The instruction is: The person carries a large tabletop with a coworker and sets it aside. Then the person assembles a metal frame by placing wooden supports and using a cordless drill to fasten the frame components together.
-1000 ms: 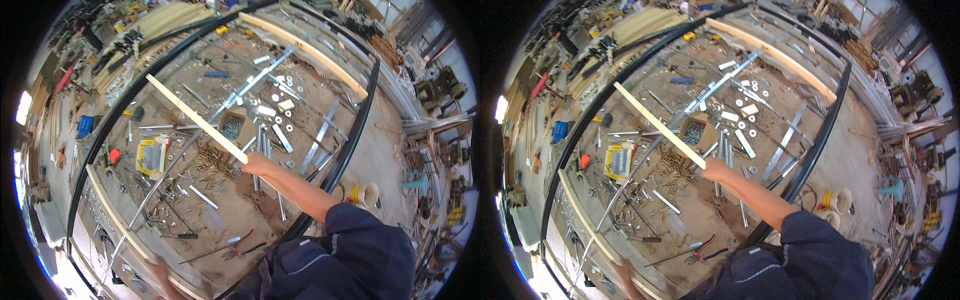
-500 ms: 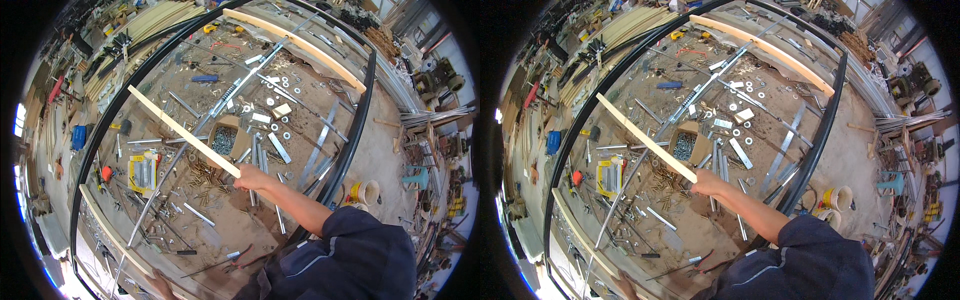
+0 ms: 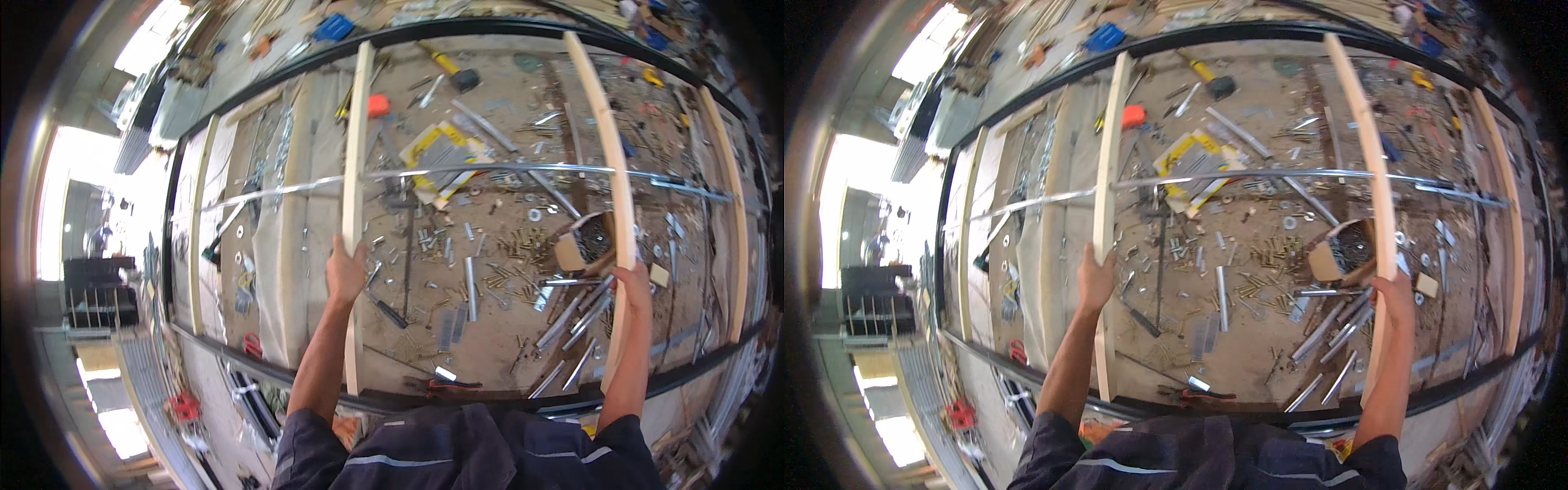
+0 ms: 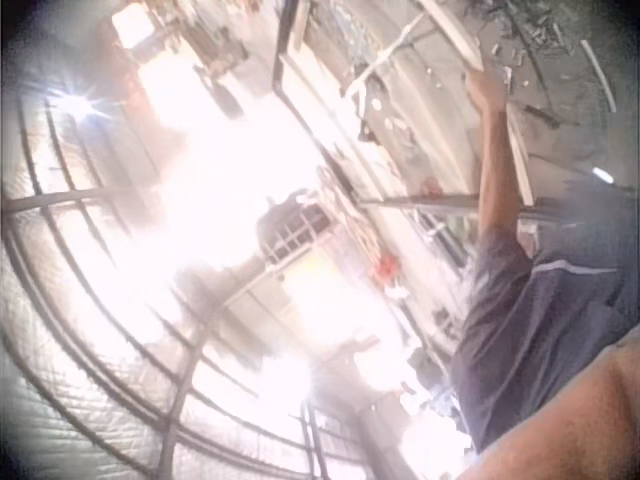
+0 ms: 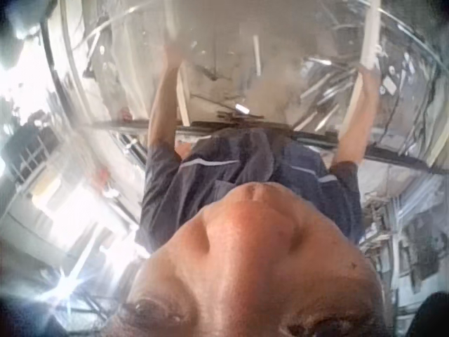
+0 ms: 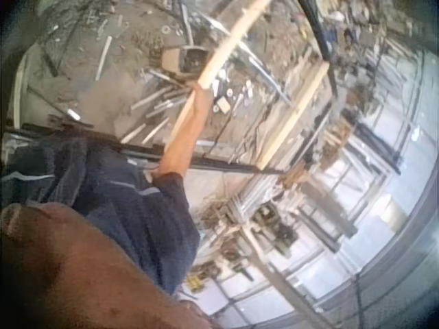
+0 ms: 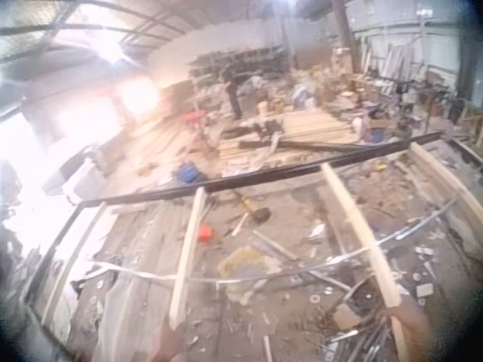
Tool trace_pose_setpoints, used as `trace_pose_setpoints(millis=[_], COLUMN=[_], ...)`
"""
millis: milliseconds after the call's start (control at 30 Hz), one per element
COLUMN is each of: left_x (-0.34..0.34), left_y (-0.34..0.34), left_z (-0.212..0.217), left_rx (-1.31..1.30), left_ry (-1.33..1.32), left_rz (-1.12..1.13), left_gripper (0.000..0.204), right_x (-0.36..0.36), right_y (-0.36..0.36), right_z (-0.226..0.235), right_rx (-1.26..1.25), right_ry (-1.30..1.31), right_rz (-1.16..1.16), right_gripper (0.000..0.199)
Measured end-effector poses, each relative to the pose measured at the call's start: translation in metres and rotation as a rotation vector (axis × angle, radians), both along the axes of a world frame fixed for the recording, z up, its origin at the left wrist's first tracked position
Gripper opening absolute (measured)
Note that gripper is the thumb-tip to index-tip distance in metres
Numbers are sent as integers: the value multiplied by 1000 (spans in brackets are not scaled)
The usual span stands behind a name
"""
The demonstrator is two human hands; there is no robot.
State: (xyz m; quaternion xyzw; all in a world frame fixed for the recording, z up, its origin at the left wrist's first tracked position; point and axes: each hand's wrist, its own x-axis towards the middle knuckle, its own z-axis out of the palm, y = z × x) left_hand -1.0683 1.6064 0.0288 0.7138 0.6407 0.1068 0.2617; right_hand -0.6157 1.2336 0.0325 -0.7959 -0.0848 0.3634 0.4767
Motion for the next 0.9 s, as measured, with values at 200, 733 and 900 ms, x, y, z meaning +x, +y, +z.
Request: trace_pose_setpoints(millis=[200, 733, 900], left_x=[13, 2, -6], left_y=[4, -2, -13], left_z=[3, 14, 16], left_rx=[-36, 13, -60], left_ry=[70, 48, 50], left_rz=[10, -38, 7], left_gripper=[54, 52, 58], right_x=[5, 5, 0], right_y=[-5, -32, -36], right_z=[-7, -36, -35], right_rx=[6, 40, 23], right_ry=[27, -38, -23], right_rz=[-11, 48, 82], right_gripper=[22, 21, 23])
